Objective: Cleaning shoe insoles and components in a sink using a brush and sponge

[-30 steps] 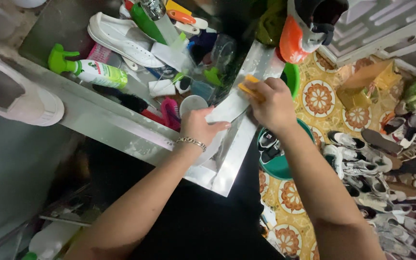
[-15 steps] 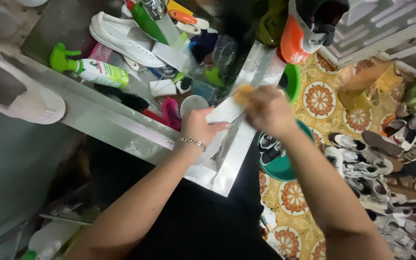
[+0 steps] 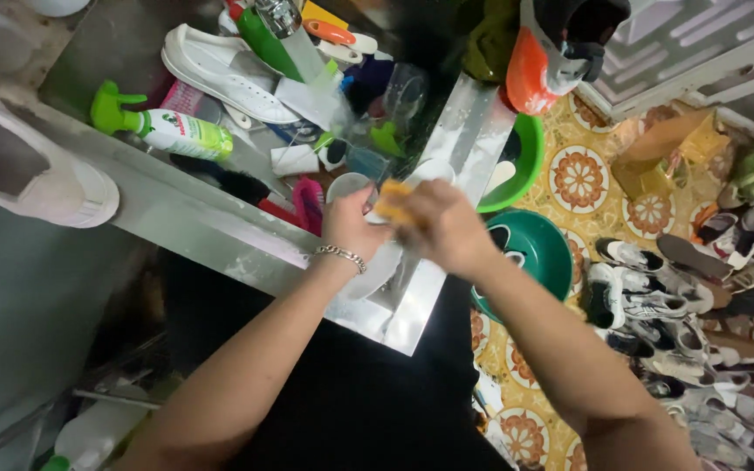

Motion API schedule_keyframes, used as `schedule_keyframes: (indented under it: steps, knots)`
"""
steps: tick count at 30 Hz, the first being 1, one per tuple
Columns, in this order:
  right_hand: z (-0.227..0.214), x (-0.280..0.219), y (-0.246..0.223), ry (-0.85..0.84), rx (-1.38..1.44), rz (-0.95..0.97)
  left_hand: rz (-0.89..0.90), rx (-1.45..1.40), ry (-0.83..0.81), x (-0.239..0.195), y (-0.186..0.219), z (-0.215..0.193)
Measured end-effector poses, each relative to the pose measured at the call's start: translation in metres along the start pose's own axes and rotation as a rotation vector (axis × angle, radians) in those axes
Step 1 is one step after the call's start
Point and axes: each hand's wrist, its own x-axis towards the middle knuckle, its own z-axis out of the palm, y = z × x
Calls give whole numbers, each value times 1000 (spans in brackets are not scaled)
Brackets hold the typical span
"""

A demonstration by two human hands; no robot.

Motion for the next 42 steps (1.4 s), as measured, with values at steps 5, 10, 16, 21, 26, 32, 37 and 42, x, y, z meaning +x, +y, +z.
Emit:
schedule_keyframes:
  steps: [5,10,16,21,26,32,37,42]
  knots:
    - [14,-5,18,21,-139,2,-3,-3,-95,0,-1,-14]
    - [-14,3,21,20,-92,13,-14,-75,-129,0,-2,-26]
    - [1,2,-1,-21,25,63,-21,-156,-157,3,-1,-28]
    - [-33,24,3,22,-93,-44,-5,-137,-141,-6,2,-29]
    - [-29,6,34,-23,-118,-7,34,-65,-116,1,-7,-17]
    - [-11,9,8,-28,7,-41,-5,-70,-134,0,-3,-21]
    - [-30,2,48,43,-198,8,-2,-123,-161,-3,3,-28]
    - [-22,-18,53,-61,-190,-174,-32,-144,-166,-1,0,-29]
